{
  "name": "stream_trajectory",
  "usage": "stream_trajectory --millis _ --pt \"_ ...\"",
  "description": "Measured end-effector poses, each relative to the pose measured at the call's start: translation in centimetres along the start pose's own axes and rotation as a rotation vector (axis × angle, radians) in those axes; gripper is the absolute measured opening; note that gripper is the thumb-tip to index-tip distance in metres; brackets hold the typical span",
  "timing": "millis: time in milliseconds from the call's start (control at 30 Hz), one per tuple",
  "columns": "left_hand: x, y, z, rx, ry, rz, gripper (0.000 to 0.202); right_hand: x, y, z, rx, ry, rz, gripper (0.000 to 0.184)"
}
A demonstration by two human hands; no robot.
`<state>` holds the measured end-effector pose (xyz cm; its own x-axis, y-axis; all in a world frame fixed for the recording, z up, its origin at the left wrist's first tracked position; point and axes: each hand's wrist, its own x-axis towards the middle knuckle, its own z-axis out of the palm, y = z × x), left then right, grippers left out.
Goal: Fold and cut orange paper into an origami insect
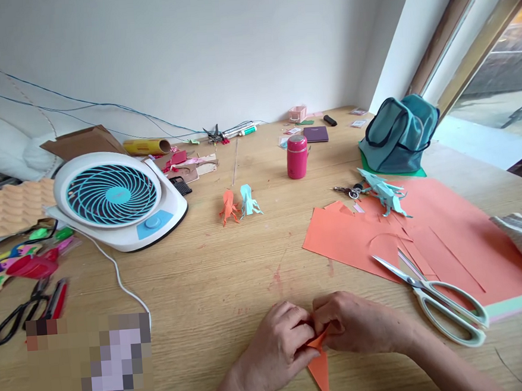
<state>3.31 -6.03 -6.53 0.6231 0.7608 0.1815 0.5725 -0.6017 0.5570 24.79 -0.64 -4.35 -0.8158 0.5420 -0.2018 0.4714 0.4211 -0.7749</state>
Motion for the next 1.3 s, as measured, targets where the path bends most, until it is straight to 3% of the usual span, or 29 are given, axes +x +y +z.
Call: stream_trajectory --millis 200,467,733,867,1133,1300 --pt "0.3 -0.2 -0.1 -0.033 0.000 -0.004 0.018 0.2 -0.7 -0.6 -0.071 -0.013 0.069 0.007" --pt "0.6 0.0 -0.3 -0.087 0.015 -0.097 0.020 1.3 -2.0 -2.1 -0.314 -0.182 0.130 0.013" --pt "0.6 -0.2 -0.2 -0.099 0.030 -0.172 0.032 3.4 -2.3 -2.0 -0.560 -0.323 -0.034 0.014" --pt "0.5 -0.5 0.0 -0.116 0.021 -0.190 0.036 3.2 -2.8 -2.3 -0.536 -0.379 0.006 0.014" --pt "0.5 -0.5 0.0 -0.127 0.059 -0.191 0.039 3.2 -3.2 -1.2 -0.661 -0.342 -0.056 0.016" --pt "0.3 -0.7 0.1 -0.146 0.082 -0.170 0.022 2.7 -3.7 -1.5 -0.641 -0.323 -0.001 0.017"
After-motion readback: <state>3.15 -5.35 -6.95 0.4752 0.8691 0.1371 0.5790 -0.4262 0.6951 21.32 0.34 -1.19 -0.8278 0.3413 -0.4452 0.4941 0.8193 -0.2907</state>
